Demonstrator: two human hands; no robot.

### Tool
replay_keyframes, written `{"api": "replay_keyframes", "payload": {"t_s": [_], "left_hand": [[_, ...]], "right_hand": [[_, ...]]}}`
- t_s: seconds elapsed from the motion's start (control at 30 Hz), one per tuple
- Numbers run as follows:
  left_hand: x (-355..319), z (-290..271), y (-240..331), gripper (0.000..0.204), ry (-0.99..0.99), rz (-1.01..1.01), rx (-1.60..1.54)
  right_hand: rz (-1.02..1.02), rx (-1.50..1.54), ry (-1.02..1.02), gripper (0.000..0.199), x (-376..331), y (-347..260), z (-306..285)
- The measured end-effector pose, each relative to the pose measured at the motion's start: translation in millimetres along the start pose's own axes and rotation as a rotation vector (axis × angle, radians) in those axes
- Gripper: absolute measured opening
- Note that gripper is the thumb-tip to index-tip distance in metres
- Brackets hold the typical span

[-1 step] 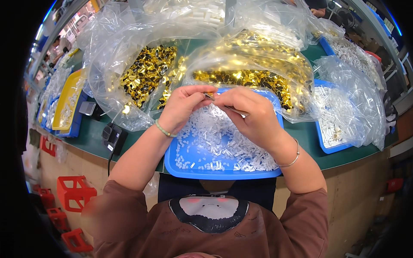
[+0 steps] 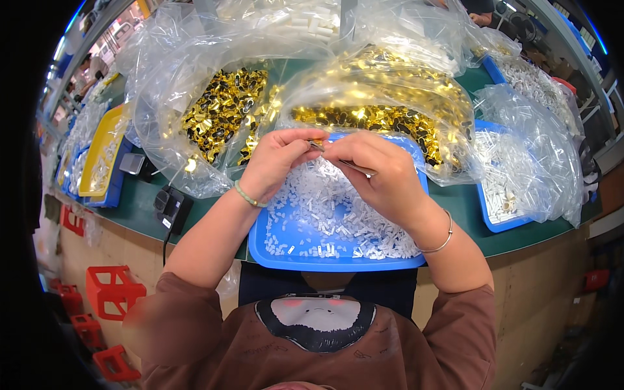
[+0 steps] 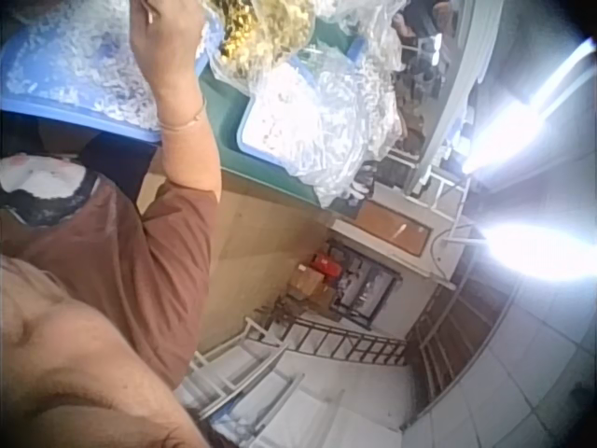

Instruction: The person sits at a workbench and repeatedly picks up small white plastic pieces from a blue tray. They insert each piece into a small black and gold component, then place the assembled unit into a large plastic bag filled with similar items. The process is repetitive and involves fine motor manipulation of small parts.

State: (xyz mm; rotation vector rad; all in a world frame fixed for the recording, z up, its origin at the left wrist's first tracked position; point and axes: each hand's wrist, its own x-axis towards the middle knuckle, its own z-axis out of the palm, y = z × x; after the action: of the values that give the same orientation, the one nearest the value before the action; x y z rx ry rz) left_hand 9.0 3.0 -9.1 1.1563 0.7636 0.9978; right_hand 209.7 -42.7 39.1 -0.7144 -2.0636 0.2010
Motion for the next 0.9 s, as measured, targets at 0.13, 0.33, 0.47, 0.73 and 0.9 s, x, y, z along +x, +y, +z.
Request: {"api": "replay_keyframes", "payload": {"t_s": [0.13,0.33,0.47,0.73,0.9], "left_hand": [[-1,2,1,0.029,0.002,-0.003,-0.007],[-1,4,3,0.029,0.015,-0.025,-0.018],[-1,3,3,0.029,0.002,-0.017,-0.015],[-1,3,2,0.029,-0.02,-0.013,0.012],[-2,3,2,0.029,-0.009,-0.006,0.035]], "right_hand": [[-0.01,-0.004,0.005,0.022,-1,3,2],[0.023,0.008,-0.003,0.02,-2,5,2],[0.04,-0.001,-0.008,0.019,0,1,2],[0.102,0.022,-0.001,0.02,-1,-6,3],[0.042,-0.01,-0.014,0.019,1,-5,3]]}}
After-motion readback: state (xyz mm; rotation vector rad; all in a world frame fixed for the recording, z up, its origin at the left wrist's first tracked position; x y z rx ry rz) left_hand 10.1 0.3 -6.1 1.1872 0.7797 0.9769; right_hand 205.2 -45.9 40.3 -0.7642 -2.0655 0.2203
